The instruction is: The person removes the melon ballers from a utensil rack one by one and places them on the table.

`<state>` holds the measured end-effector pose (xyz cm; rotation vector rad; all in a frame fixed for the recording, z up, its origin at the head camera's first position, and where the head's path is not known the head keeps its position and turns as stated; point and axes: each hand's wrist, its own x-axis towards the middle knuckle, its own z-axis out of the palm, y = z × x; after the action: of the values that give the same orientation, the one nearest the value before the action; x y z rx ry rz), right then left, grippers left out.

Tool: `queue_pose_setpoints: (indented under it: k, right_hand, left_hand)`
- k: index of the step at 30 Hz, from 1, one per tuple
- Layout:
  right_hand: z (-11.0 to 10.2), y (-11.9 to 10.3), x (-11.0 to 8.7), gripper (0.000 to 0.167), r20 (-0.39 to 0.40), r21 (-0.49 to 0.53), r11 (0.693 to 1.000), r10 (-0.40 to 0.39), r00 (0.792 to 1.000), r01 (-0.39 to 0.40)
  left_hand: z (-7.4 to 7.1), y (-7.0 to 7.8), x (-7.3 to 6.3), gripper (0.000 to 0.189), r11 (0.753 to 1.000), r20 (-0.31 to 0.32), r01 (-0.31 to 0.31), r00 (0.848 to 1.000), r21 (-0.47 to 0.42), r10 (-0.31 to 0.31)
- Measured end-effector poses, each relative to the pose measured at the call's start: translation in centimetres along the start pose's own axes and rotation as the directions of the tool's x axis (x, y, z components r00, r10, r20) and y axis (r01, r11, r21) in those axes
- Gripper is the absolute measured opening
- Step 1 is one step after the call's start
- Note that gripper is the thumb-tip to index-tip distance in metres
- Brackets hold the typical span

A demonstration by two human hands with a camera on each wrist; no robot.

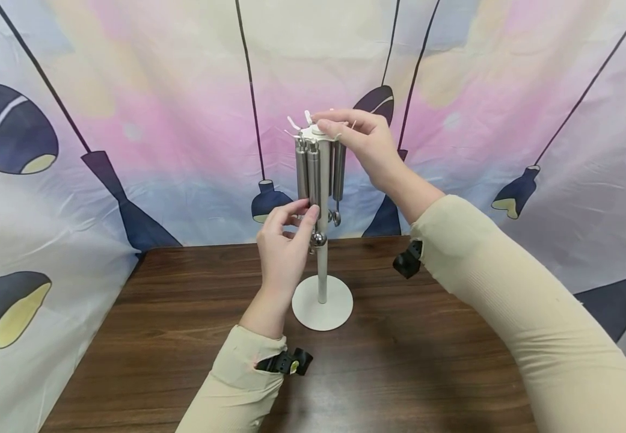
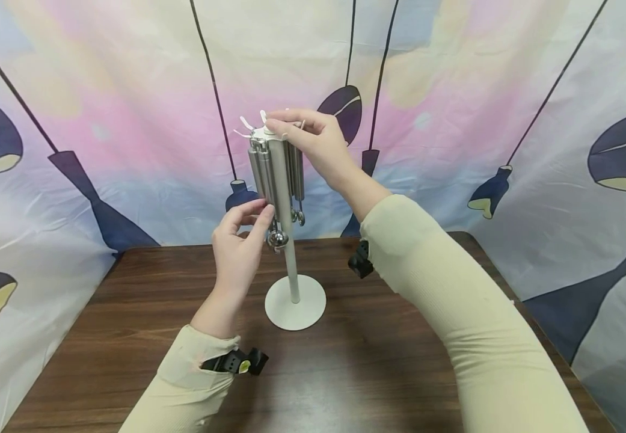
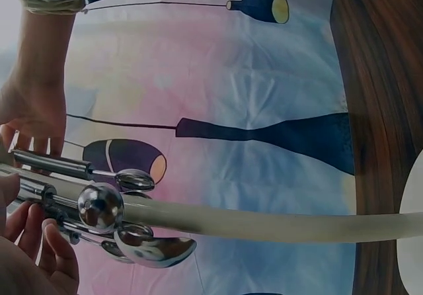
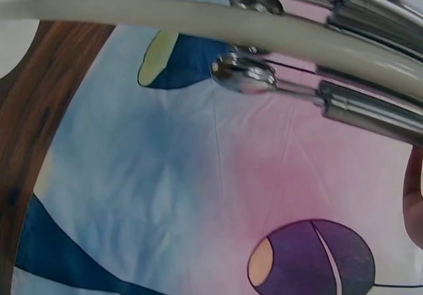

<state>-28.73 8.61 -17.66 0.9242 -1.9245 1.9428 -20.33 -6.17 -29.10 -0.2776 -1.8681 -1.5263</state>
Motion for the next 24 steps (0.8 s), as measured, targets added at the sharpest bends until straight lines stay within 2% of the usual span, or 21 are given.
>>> queue_pose_setpoints:
  k: [7, 15, 19, 24]
  right_hand:
    - [0.3, 0.8, -0.4, 0.02, -0.013, 0.072, 0.996, -0.048, 0.999, 0.048]
    - [0.9, 1.3, -0.6, 0.022, -0.067, 0.054, 0.997, -0.043, 0.997, 0.046]
    - [1.0, 1.4, -0.6, 0.021, -0.073, 0.067, 0.997, -0.043, 0.996, 0.048]
    - [1.0, 1.2, -0.6, 0.021, -0.061, 0.073, 0.997, -0.035, 0.998, 0.04]
  left_hand:
    - [0.3, 0.0, 0.3, 0.026, 0.998, 0.02, -0.032, 0.999, 0.053, 0.031]
    - [0.7, 0.2, 0.3, 0.03, 0.984, 0.026, -0.108, 0.994, 0.144, 0.105]
    - [0.7, 0.5, 0.2, 0.028, 0.985, 0.028, -0.094, 0.995, 0.145, 0.091]
    - [0.2, 0.9, 0.0, 0.025, 0.994, 0.042, -0.038, 0.999, 0.1, 0.034]
